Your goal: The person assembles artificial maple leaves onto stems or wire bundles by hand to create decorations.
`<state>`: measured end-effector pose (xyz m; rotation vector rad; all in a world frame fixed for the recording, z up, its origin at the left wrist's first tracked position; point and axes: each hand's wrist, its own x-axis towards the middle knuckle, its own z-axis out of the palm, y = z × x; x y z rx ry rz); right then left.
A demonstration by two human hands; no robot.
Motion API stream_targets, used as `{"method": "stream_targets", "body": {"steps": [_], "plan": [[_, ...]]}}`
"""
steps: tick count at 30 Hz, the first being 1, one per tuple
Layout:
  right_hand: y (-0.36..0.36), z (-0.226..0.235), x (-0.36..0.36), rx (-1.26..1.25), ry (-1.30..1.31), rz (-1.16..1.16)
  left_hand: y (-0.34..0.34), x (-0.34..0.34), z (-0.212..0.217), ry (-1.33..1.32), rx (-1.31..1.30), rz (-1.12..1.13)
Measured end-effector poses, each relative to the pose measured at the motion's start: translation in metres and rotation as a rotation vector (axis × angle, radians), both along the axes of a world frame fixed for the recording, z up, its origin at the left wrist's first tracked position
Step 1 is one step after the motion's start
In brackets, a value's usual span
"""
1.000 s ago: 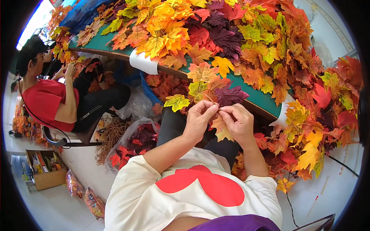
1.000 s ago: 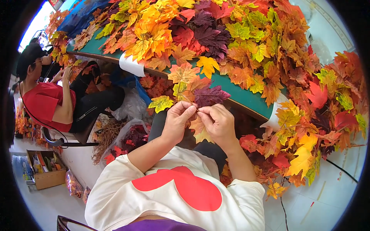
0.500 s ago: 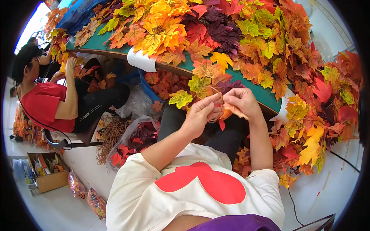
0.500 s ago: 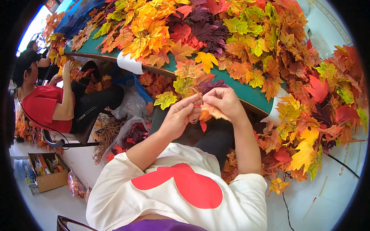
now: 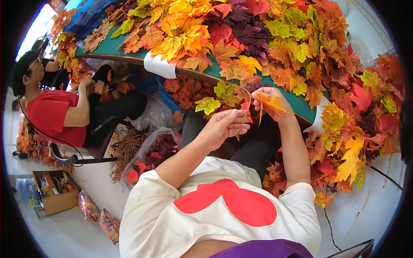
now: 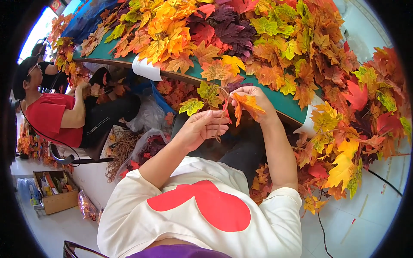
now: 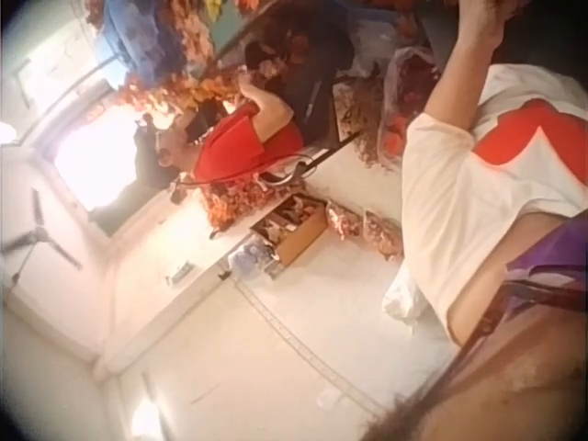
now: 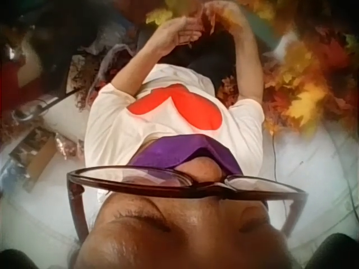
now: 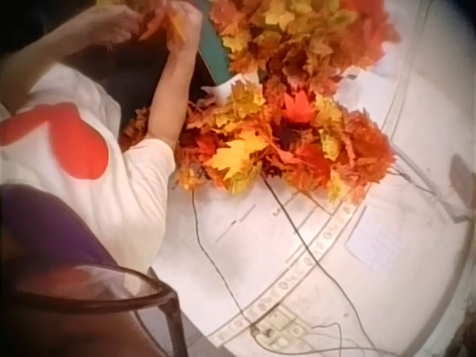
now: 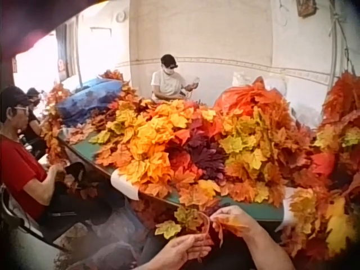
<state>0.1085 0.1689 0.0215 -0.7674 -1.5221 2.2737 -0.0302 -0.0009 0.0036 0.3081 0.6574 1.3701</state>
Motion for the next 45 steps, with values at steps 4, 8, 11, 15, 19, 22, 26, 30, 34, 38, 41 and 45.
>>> {"method": "stream_targets", "body": {"steps": [4, 8, 11, 15, 19, 22, 26, 30, 34, 38, 41, 45], "plan": [[0.003, 0.002, 0.000, -0.011, 0.025, -0.025, -0.004, 0.004, -0.005, 0.122, 0.025, -0.029], [-0.005, 0.017, 0.000, 0.094, -0.095, -0.045, -0.008, 0.013, 0.004, 0.441, 0.030, -0.003], [-0.021, 0.012, -0.014, 0.494, -0.049, -0.048, -0.024, 0.015, 0.009, 0.741, 0.113, 0.167], [-0.045, 0.026, -0.026, 0.827, -0.038, 0.055, -0.042, 0.024, 0.033, 0.690, 0.172, 0.259], [-0.035, 0.011, -0.037, 1.016, -0.101, -0.001, -0.019, 0.022, 0.019, 0.482, 0.032, 0.312], [-0.018, -0.008, -0.038, 0.987, -0.069, 0.020, -0.010, 0.017, 0.018, 0.209, 0.031, 0.277], [-0.019, -0.009, -0.035, 1.354, 0.006, -0.037, -0.006, 0.016, 0.026, 0.220, 0.033, 0.312], [-0.027, -0.009, -0.038, 1.402, 0.041, -0.155, 0.001, 0.016, 0.028, 0.217, 0.046, 0.350], [-0.020, 0.000, -0.028, 1.400, 0.075, -0.149, 0.013, 0.011, 0.028, 0.084, 0.005, 0.375], [0.019, 0.032, 0.021, 1.416, -0.089, -0.548, 0.016, 0.010, 0.028, 0.035, 0.003, 0.432], [0.059, 0.032, 0.063, 1.385, -0.379, -0.834, 0.018, 0.009, 0.029, 0.015, -0.012, 0.407], [0.117, 0.038, 0.118, 1.498, -0.772, -1.115, 0.022, 0.016, 0.028, 0.034, 0.011, 0.390]]}}
